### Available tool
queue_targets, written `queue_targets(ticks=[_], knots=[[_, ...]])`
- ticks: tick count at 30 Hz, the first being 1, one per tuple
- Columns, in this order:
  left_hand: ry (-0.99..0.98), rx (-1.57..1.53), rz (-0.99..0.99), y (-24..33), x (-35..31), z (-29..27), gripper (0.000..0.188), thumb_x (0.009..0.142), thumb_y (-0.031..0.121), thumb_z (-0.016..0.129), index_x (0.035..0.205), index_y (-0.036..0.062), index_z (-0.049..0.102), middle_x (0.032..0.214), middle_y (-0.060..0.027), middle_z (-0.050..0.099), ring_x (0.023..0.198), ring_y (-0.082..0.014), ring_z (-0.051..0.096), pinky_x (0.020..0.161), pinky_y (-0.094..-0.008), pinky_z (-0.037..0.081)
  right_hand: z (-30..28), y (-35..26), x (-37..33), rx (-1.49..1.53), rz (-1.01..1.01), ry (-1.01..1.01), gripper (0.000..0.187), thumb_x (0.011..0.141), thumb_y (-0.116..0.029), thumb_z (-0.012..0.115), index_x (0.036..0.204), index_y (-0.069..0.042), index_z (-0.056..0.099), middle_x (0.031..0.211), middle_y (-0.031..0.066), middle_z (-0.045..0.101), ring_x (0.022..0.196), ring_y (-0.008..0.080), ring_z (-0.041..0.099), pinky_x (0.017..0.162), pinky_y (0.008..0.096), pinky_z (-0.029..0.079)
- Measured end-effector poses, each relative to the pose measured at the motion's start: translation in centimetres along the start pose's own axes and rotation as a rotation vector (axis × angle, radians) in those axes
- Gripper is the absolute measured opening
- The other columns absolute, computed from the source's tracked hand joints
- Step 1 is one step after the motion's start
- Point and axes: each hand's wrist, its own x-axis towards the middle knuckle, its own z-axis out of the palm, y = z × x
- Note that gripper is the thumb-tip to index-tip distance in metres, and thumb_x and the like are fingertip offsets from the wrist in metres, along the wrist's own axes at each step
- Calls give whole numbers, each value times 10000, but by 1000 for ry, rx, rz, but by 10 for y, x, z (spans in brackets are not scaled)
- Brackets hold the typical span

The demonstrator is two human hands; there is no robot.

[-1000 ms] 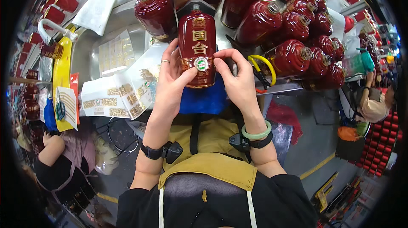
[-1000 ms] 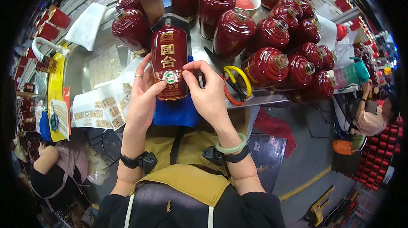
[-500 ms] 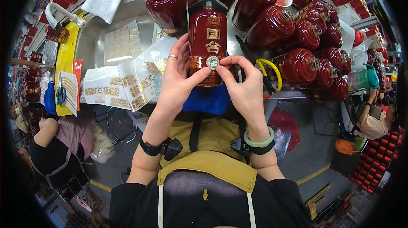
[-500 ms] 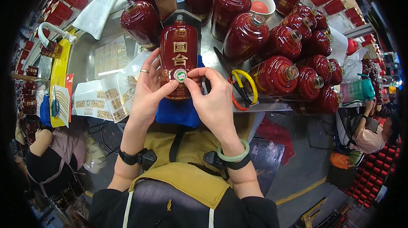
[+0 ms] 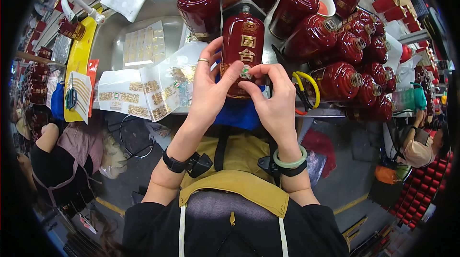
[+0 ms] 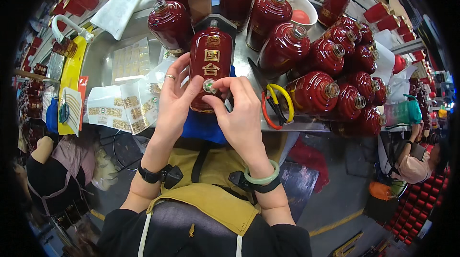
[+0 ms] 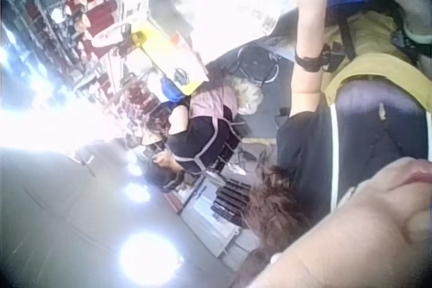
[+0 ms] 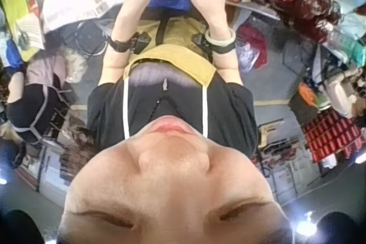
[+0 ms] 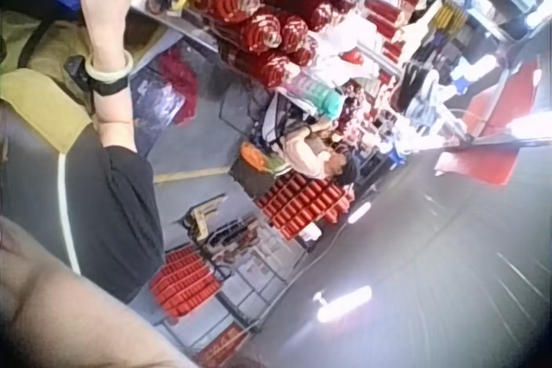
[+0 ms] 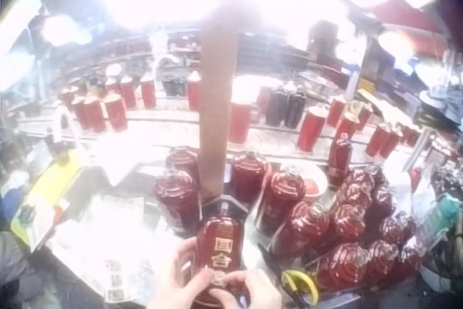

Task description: Applying labels and decorative stickers to large red liquid bottles at a factory workstation.

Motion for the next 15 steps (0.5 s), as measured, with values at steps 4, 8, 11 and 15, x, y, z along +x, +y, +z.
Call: queue_targets(ticks=[4, 8, 11, 15], knots=[[152, 366, 88, 8, -4, -1, 598, 936, 237, 747, 1421, 28, 467, 1302, -132, 530, 1169, -212, 562, 1018, -349, 451, 5, -6, 4, -63, -73, 82, 123, 830, 2, 754, 913, -12, 665, 848, 87, 614, 721, 205, 598, 667, 331, 483], [-5, 339, 165, 27, -27, -3, 452, 932, 175, 750, 1303, 27, 538, 1094, -52, 594, 1007, -122, 570, 883, -291, 474, 9, -15, -4, -44, -224, 135, 174, 784, 50, 764, 907, -22, 663, 883, 96, 612, 731, 198, 608, 656, 325, 491], [-201, 60, -59, 40, -36, -6, 425, 962, 88, 695, 1339, 9, 515, 1184, -65, 603, 1105, -121, 594, 996, -297, 482, 15, -18, -8, -113, -365, 138, 265, 696, 22, 794, 916, -50, 665, 917, 103, 597, 761, 264, 612, 654, 371, 502], [-130, 21, -123, 52, -37, -14, 422, 951, 116, 717, 1310, 8, 523, 1131, -68, 602, 1053, -115, 596, 945, -292, 502, 22, -17, -8, -195, -449, 135, 277, 670, -22, 821, 900, -79, 677, 895, 77, 584, 758, 265, 598, 648, 382, 483]])
